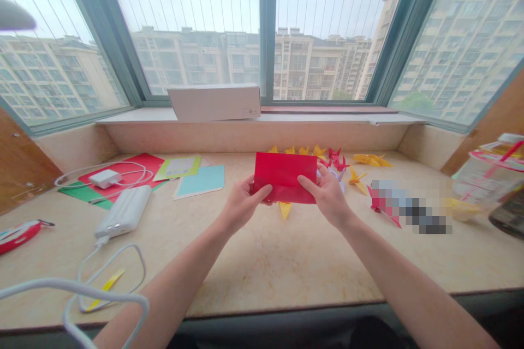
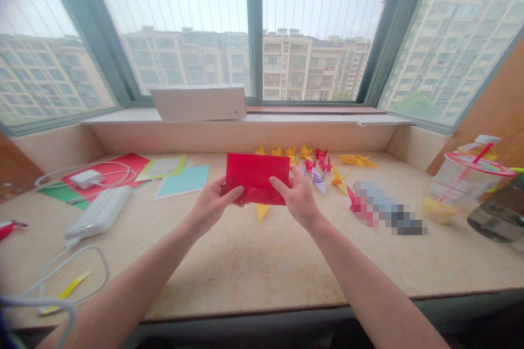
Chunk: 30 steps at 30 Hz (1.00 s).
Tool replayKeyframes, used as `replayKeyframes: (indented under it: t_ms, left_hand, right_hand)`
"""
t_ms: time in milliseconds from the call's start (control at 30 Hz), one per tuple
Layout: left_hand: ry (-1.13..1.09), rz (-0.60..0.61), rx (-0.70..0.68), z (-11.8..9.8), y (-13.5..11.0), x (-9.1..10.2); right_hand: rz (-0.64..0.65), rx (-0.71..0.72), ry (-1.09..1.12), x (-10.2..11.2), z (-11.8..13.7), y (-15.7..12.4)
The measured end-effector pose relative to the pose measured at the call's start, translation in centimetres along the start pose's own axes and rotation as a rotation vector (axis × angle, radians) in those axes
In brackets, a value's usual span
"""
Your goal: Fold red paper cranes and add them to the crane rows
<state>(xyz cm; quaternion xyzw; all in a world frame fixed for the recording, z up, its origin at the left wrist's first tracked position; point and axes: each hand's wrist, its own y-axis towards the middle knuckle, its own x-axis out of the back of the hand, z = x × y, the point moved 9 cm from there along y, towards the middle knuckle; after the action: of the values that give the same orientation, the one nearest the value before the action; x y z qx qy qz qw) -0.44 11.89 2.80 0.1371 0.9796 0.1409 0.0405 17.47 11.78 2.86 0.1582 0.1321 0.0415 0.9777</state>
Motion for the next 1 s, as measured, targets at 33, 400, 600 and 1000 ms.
replayKeyframes:
  t_ms: [33,400,600,1000]
  left_hand:
    - [-0.007,-0.003,0.001,0.0,0.0,0.0]
    - [-0.012,0.026,0.074,0.4,-0.1,-0.1]
    - [-0.063,-0.089,0.110,0.7,-0.1,1.0]
    - [-0.043,-0.210,-0.021,-0.7,-0.6,1.8]
  right_hand:
    - [-0.008,-0.008,-0.005,0.2,-0.2,0.1]
    - [0.039,0.053,-0.086,0.3,0.3,0.0]
    - [0.114,0.184,-0.297,-0.2,1.0,-0.4]
    - [0.131,0.315,-0.577,-0.7,0.9,-0.9]
